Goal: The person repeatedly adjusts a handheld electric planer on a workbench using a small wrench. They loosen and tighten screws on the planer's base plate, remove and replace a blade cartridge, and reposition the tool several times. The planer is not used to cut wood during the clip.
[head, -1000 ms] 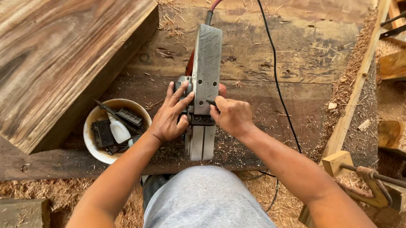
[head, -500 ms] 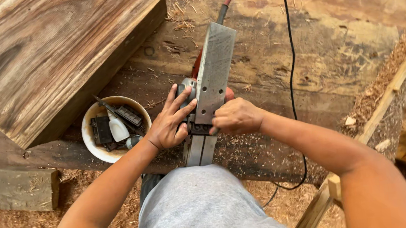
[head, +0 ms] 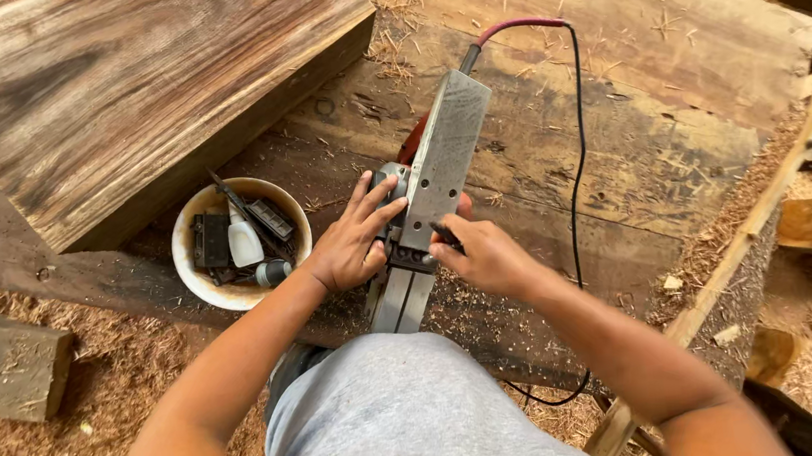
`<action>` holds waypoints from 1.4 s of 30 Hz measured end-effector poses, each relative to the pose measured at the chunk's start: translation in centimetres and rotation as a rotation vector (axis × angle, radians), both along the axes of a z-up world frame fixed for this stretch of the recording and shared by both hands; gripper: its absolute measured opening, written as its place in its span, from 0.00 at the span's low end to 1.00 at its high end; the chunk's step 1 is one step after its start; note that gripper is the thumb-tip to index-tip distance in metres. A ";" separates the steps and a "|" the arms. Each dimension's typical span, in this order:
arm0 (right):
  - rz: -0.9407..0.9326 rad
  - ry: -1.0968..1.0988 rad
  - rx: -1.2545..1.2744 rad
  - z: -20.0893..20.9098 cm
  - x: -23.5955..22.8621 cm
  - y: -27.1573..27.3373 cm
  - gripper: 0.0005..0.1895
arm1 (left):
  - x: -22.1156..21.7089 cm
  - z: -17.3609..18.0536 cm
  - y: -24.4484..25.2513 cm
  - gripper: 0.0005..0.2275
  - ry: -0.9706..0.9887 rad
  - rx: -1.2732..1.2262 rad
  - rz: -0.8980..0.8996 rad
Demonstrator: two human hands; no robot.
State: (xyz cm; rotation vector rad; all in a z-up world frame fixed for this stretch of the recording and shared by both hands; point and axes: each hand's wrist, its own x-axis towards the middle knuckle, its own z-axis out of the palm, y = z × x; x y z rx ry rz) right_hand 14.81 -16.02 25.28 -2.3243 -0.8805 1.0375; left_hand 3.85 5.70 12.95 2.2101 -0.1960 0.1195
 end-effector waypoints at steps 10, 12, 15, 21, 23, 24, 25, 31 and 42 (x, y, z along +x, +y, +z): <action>-0.432 -0.048 -0.014 -3.6 -2.5 2.4 0.13 | 0.0 0.1 -0.1 0.30 -0.045 0.009 0.031; -0.448 -0.046 -0.010 -4.0 -3.2 2.3 0.14 | -0.4 -0.3 -0.3 0.29 -0.079 0.002 0.027; -0.294 -0.193 -0.009 -3.6 -2.9 2.7 0.14 | -0.3 -0.7 0.0 0.29 -0.125 -0.003 0.033; -0.187 -0.202 -0.200 -2.4 -2.7 3.0 0.14 | -0.1 -1.5 -0.1 0.28 -0.119 -0.042 0.029; -0.281 -0.334 -0.290 -2.8 -3.6 3.8 0.14 | 0.0 -1.6 -0.2 0.28 -0.126 -0.071 0.018; -0.306 -0.366 -0.229 -3.1 -3.9 4.1 0.14 | -0.1 -1.7 0.0 0.28 -0.124 -0.083 0.050; -0.361 -0.409 -0.174 -3.3 -4.4 3.9 0.13 | 0.1 -1.6 -0.2 0.27 -0.131 -0.101 0.049; -0.324 -0.647 -0.040 -5.4 -5.2 3.5 0.12 | 0.1 -2.3 0.1 0.28 -0.145 -0.057 0.009; -0.280 -0.882 0.176 -7.7 -4.7 2.4 0.11 | 1.3 -3.4 0.5 0.28 -0.143 0.017 -0.002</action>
